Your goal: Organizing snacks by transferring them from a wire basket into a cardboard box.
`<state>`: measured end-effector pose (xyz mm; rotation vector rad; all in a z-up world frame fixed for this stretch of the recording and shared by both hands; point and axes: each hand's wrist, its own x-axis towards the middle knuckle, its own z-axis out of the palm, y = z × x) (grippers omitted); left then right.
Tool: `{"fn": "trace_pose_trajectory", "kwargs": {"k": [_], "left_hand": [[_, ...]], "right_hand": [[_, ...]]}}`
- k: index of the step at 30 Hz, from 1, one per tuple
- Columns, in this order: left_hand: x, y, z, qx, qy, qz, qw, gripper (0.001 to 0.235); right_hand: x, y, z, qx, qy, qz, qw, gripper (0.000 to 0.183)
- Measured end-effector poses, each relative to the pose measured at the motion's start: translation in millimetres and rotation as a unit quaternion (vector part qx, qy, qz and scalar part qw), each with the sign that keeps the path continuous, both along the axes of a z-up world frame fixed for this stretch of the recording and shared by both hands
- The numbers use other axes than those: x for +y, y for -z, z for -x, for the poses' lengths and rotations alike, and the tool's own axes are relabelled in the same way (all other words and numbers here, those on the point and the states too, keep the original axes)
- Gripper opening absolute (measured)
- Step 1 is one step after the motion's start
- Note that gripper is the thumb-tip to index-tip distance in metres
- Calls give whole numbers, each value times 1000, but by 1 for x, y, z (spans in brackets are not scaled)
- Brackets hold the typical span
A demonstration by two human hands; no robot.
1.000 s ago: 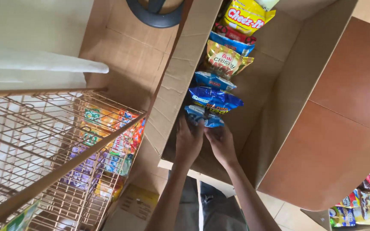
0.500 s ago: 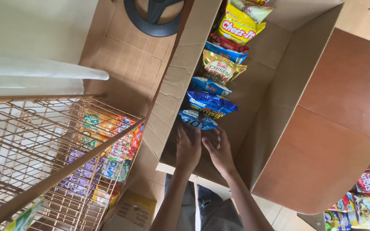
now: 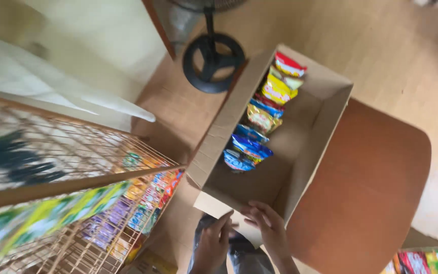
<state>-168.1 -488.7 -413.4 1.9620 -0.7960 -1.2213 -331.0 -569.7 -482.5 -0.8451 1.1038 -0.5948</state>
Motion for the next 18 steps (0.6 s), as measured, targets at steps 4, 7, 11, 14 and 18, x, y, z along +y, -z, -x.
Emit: {"fn": "trace_pose_trajectory", "kwargs": {"k": [4, 7, 11, 14, 18], "left_hand": [[45, -15, -6, -3, -77, 78, 994, 26], [74, -33, -24, -29, -130, 151, 979, 19], [112, -67, -48, -13, -221, 200, 954, 23], [155, -90, -59, 14, -299, 174, 938, 23], [206, -167, -86, -5, -335, 141, 932, 27]], "right_hand": [[2, -54, -4, -29, -69, -14, 997, 41], [0, -43, -17, -42, -78, 18, 996, 37], [-3, -74, -51, -7, -88, 14, 996, 29], [6, -112, -87, -11, -139, 35, 990, 27], [13, -112, -135, -99, -232, 54, 966, 26]]}}
